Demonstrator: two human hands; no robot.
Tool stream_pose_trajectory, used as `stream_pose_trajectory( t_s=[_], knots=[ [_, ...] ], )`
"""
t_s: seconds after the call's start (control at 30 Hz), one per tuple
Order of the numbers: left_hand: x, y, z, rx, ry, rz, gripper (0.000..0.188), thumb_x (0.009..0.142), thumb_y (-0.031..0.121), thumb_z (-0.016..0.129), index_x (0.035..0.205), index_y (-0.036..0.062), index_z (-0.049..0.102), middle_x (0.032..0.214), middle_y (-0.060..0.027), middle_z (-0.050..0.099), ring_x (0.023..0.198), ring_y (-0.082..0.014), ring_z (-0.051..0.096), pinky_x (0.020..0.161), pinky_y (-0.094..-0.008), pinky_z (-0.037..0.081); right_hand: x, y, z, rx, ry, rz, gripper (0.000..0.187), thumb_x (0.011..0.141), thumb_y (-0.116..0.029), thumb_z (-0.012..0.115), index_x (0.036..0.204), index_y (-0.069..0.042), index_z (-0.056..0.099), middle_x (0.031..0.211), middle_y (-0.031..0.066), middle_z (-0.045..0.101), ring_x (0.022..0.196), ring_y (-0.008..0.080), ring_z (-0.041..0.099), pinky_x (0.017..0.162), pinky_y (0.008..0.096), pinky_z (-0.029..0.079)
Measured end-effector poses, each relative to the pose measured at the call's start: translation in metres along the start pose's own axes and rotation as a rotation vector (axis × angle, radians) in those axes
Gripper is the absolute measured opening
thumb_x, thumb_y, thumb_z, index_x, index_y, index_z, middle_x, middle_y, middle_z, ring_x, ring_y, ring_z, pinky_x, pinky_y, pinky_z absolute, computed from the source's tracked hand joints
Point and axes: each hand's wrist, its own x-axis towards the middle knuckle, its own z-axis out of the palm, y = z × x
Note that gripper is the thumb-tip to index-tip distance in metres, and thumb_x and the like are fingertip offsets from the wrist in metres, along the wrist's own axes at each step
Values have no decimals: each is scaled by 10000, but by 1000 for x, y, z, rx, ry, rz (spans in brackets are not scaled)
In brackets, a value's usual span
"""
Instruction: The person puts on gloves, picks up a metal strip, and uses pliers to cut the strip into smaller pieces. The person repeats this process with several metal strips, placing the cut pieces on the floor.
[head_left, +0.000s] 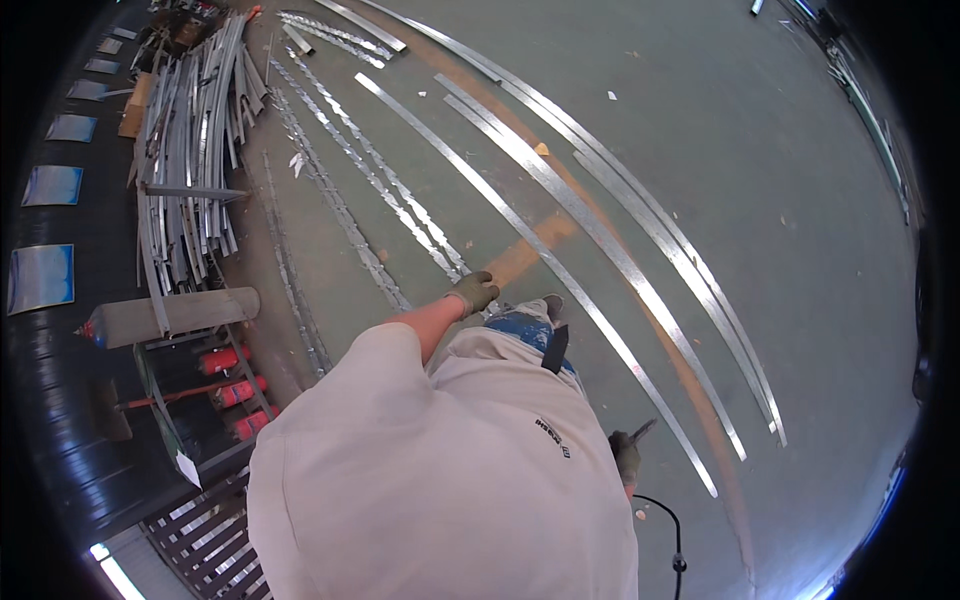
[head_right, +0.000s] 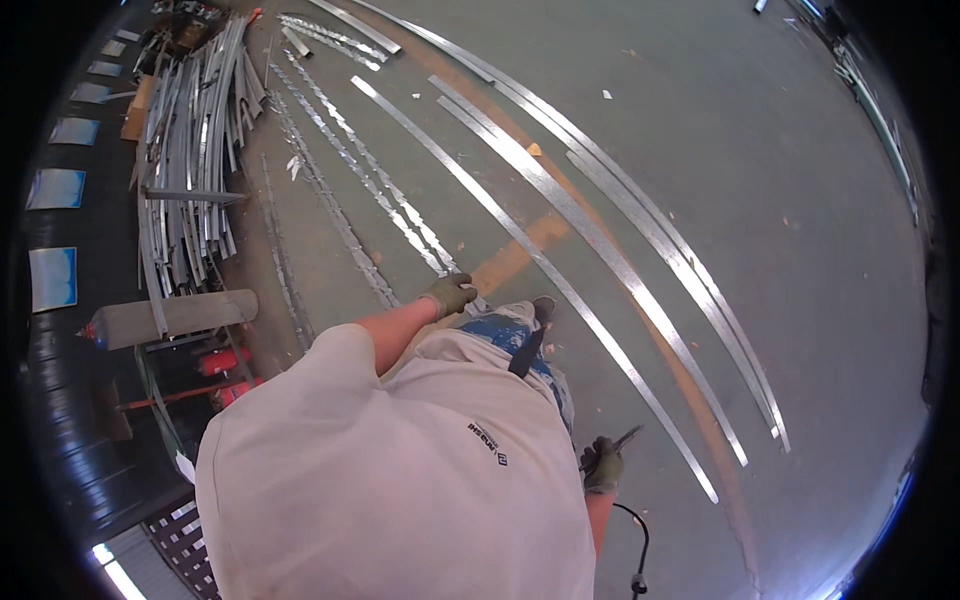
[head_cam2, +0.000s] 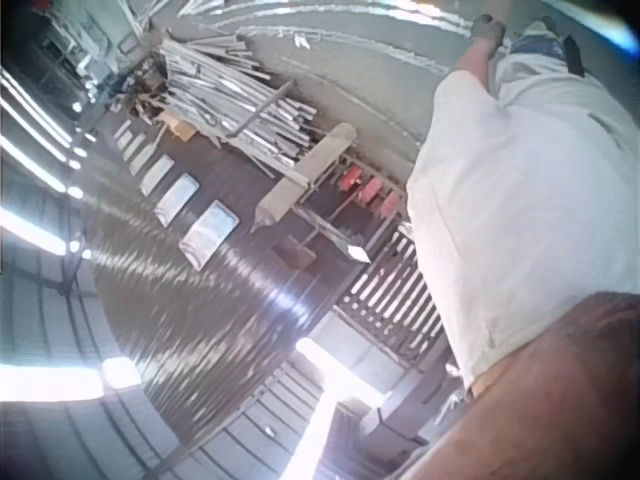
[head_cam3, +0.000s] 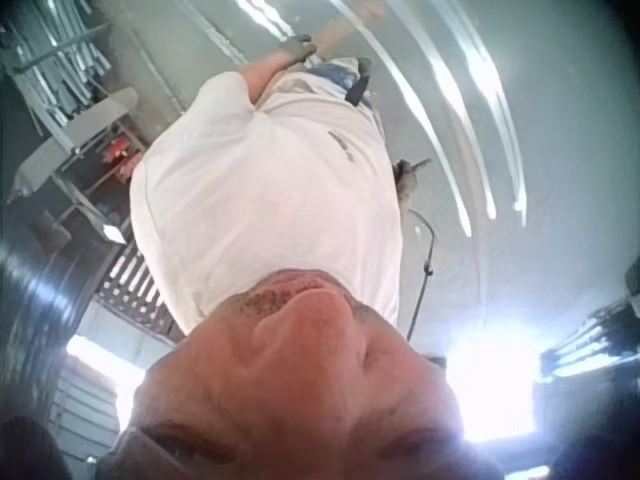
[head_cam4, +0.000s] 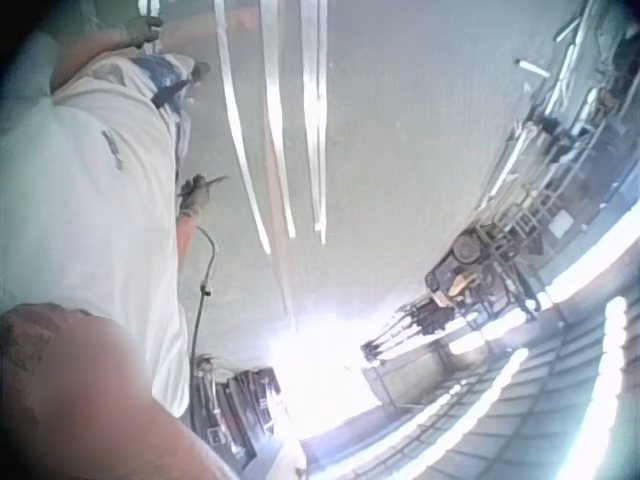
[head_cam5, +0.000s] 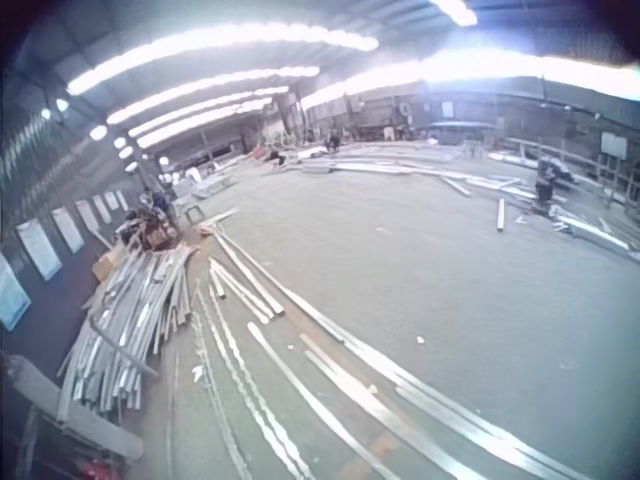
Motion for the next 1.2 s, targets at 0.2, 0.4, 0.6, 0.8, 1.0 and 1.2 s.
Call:
stream_pose_trajectory(
  t_s=[0.2, 0.4, 0.6, 0.8, 1.0, 1.2],
  knots=[
    [7, 37, 18, -192, -21, 49, 698, 894, 310, 674, 1496, 4, 495, 1103, -175, 725, 809, -205, 699, 750, -341, 576, -5, -68, 17, 6, 22, 1, 281, 913, -195, 702, 1093, 10, 633, 890, 97, 661, 628, 212, 644, 506, 335, 520],
    [-14, 19, 35, -304, 36, -4, 670, 913, 281, 684, 1486, -12, 498, 1177, -192, 704, 831, -221, 698, 718, -340, 581, 33, -107, 14, -320, -29, -26, 302, 899, -221, 722, 1105, -5, 674, 909, 107, 696, 637, 211, 664, 521, 342, 542],
    [-83, -21, 61, -443, 194, -209, 669, 927, 252, 693, 1517, 33, 463, 989, -90, 689, 676, -167, 628, 568, -283, 457, 67, -157, 33, -685, -120, -91, 333, 900, -255, 691, 1094, 15, 708, 839, 126, 707, 659, 220, 682, 547, 369, 547],
    [-183, -65, 147, -445, 247, -415, 687, 896, 225, 692, 1521, 41, 474, 1014, -112, 708, 680, -184, 648, 581, -296, 477, 119, -179, 9, -836, -176, -57, 309, 905, -235, 665, 1062, 27, 708, 816, 146, 712, 634, 234, 688, 543, 378, 556],
    [-241, -47, 204, -539, 327, -423, 712, 861, 204, 664, 1504, -34, 472, 1114, -183, 704, 831, -232, 686, 729, -334, 571, 149, -179, -14, -1336, -300, -134, 272, 878, -204, 689, 1009, 34, 699, 751, 130, 678, 564, 241, 641, 491, 386, 513],
    [-253, -54, 237, -668, 425, -358, 712, 883, 242, 668, 1510, -28, 467, 1156, -183, 694, 862, -237, 692, 753, -345, 571, 143, -183, 1, -1790, -382, -224, 342, 839, -220, 713, 997, 82, 736, 864, 191, 736, 686, 280, 712, 592, 398, 553]
  ],
)
